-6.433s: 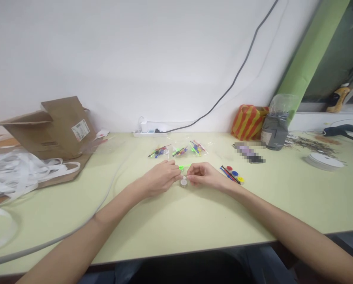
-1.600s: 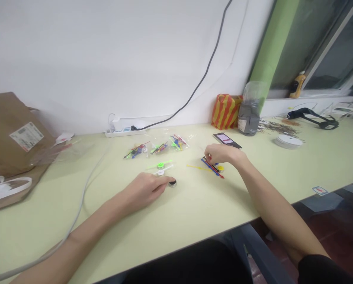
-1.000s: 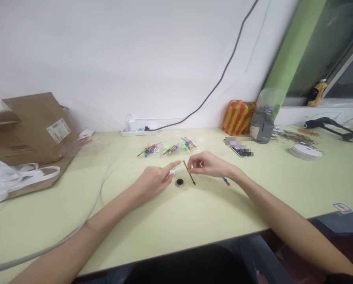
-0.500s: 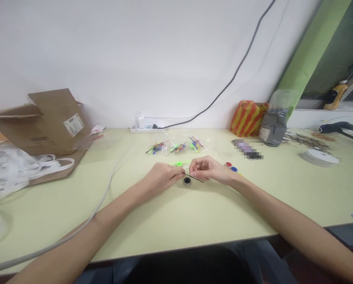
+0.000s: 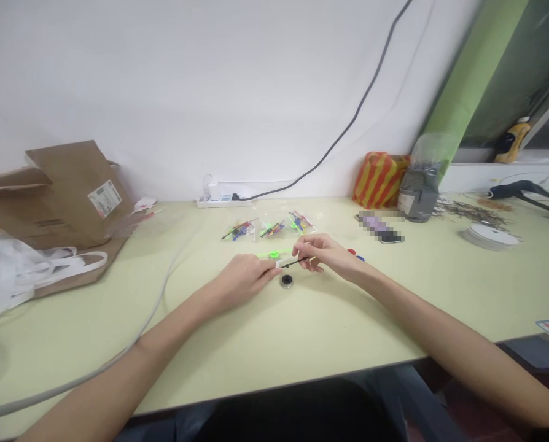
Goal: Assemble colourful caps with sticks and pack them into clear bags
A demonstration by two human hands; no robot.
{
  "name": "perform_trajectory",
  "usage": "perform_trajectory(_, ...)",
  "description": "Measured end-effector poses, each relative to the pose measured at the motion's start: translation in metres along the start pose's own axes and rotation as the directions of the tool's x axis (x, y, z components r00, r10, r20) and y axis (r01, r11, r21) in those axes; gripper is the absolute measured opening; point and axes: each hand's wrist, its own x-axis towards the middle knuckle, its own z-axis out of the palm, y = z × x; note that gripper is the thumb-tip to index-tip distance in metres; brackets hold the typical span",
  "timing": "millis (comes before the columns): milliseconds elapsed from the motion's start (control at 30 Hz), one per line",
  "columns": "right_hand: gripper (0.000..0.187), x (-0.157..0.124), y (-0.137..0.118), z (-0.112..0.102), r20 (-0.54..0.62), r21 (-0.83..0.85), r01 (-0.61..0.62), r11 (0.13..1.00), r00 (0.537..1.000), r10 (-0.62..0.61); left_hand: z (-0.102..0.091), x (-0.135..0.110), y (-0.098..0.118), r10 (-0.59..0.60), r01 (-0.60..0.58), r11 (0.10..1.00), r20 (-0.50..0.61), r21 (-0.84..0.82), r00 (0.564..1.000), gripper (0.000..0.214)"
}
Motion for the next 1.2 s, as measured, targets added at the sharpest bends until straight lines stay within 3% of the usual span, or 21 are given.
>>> perform_trajectory(200, 0.035, 0.003, 0.005, -0.001, 0.106, -0.150, -0.025, 0.988, 0.994, 0.041, -0.001, 0.000, -0.002, -0.006, 0.008, 0.998, 0.030, -0.057, 1.000, 0.049)
perform_trajectory(400, 0.028, 0.003, 0.008, -0.001, 0.107, -0.289, -0.010, 0.957, 0.993, 0.042, -0.001, 0.000, -0.003, 0.009, 0.006, 0.990, 0.104, -0.144, 0.994, 0.046)
perform_trajectory(633, 0.035, 0.005, 0.013, 0.000, 0.121, -0.311, -0.007, 0.950, 0.992, 0.047, 0.002, -0.002, -0.007, 0.074, -0.070, 0.997, 0.134, -0.040, 0.988, 0.045)
perform_trajectory(1000, 0.042, 0.003, 0.009, 0.007, 0.108, -0.370, -0.005, 0.929, 0.993, 0.049, 0.005, -0.001, -0.009, 0.053, -0.053, 0.999, 0.155, -0.006, 0.986, 0.049)
perform_trajectory(1200, 0.033, 0.002, 0.005, 0.011, 0.073, -0.465, -0.007, 0.885, 0.996, 0.047, 0.008, -0.002, -0.012, 0.090, -0.100, 0.993, 0.164, 0.055, 0.982, 0.049)
